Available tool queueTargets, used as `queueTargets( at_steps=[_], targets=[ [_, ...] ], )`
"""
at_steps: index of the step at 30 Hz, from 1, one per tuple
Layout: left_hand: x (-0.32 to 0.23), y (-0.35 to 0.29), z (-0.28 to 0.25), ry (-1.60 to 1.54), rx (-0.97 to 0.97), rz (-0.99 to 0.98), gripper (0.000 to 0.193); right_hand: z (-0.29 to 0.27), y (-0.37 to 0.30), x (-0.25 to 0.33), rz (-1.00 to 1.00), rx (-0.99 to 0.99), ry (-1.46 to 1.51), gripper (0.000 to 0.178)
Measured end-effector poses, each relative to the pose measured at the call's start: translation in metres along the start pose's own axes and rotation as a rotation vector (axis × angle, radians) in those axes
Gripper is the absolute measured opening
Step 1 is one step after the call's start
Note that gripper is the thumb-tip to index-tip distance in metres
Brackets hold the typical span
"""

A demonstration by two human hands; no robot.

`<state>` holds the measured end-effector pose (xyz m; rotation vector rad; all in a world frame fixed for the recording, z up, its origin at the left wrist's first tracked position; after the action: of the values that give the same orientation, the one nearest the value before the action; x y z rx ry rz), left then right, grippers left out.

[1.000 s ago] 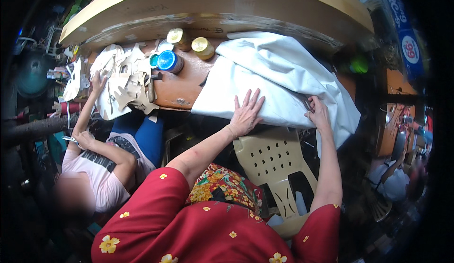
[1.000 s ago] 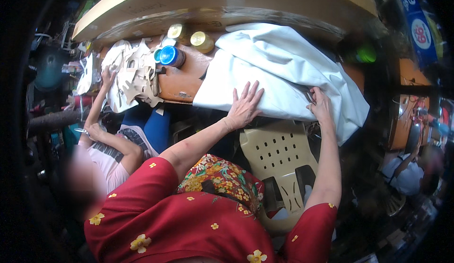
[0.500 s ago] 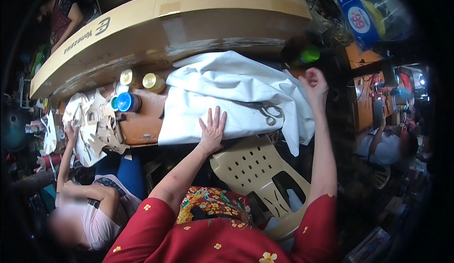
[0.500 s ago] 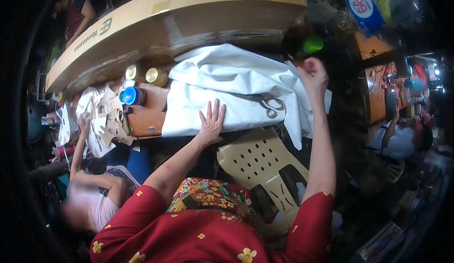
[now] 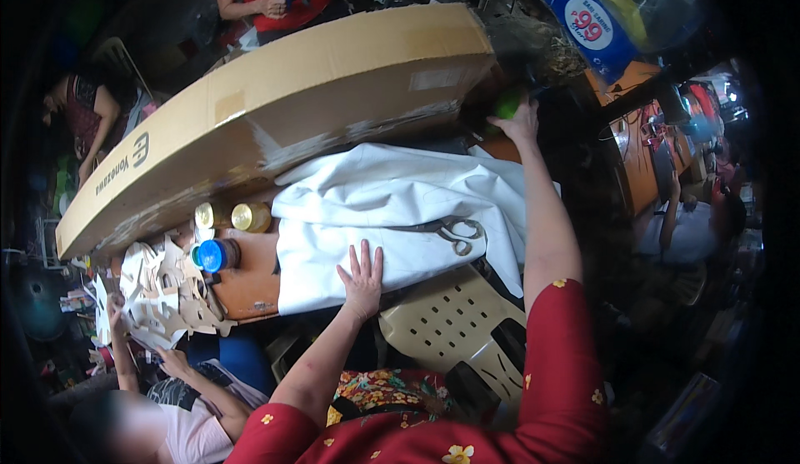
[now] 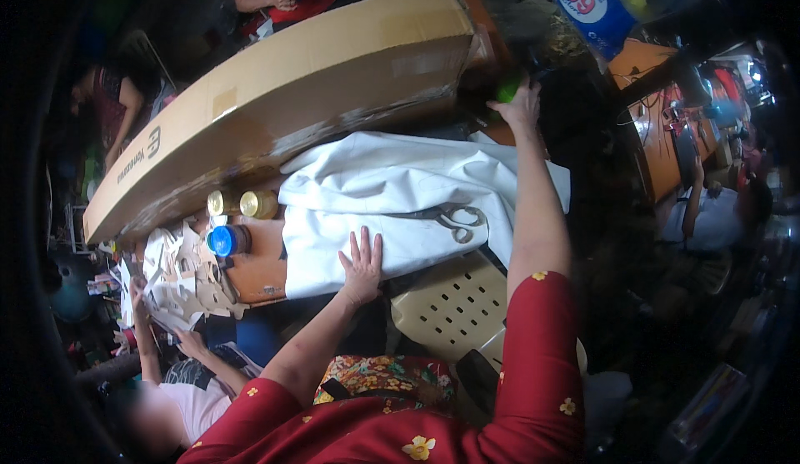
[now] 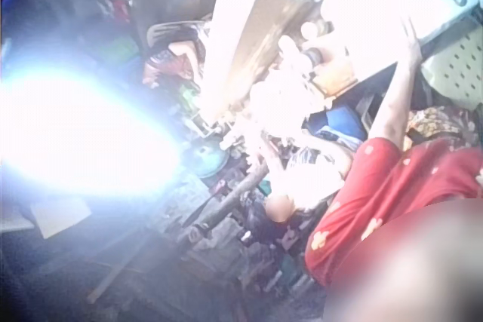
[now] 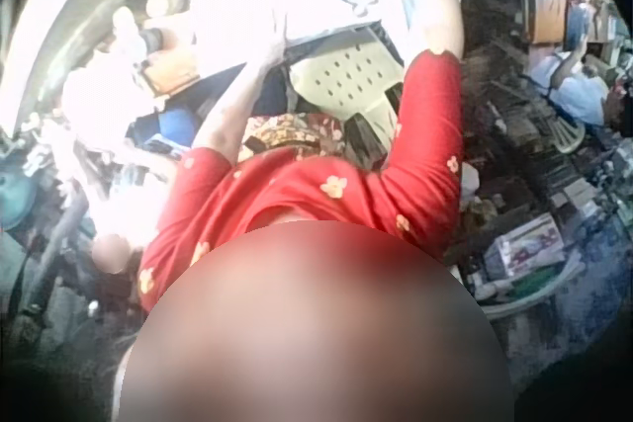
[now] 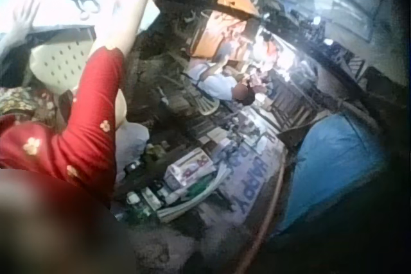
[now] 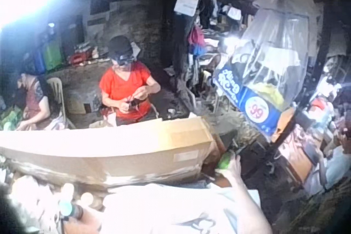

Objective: The person cuts a large white fabric using shears while seated on a low stool. They repeatedly lift, fold, and reposition the fabric to make successive cuts, producing multiple fabric pieces.

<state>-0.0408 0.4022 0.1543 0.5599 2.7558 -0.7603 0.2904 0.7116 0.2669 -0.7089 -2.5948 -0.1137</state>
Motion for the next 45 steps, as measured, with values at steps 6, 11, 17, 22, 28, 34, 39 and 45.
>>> queueTargets(
  at_steps=[6,11,17,22,28,34,39,45],
  targets=[
    [0.004,0.005,0.013,0.219,-0.097,0.032,0.134,-0.016,-0.018,0.001,0.004,-0.154,0.113,0.082],
    [0.013,0.013,0.029,0.108,0.080,0.010,0.142,-0.069,-0.071,-0.012,-0.096,-0.279,0.264,0.078],
    [0.014,0.017,0.015,0.038,0.155,0.091,0.146,-0.140,-0.228,-0.051,-0.147,-0.431,0.536,0.068],
    [0.026,0.041,0.027,0.066,0.167,0.030,0.149,-0.139,-0.379,-0.098,0.240,-0.291,0.476,0.079],
    [0.031,0.078,0.047,0.737,-0.143,-0.226,0.066,-0.152,-0.556,-0.118,0.435,-0.510,0.306,0.072],
    [0.022,0.082,0.041,0.800,-0.089,-0.142,0.071,-0.168,-0.703,-0.142,0.700,-0.716,0.273,0.078],
    [0.012,0.065,0.014,0.850,0.039,-0.141,0.076,-0.175,-0.782,-0.168,0.903,-0.727,0.281,0.079],
    [-0.040,0.038,0.010,0.641,-0.093,0.077,0.081,-0.176,-0.857,-0.201,1.039,-0.841,0.190,0.074]
  ],
)
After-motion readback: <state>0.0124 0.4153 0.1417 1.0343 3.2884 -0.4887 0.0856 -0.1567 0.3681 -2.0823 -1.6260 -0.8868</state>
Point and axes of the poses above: each hand's wrist, its own y-axis towards the middle knuckle, its own z-axis out of the palm, x = y × z, the point moved 7 cm from there along y, towards the middle knuckle, and after that the axes turned 11 degrees about z, right-handed, at the moved point
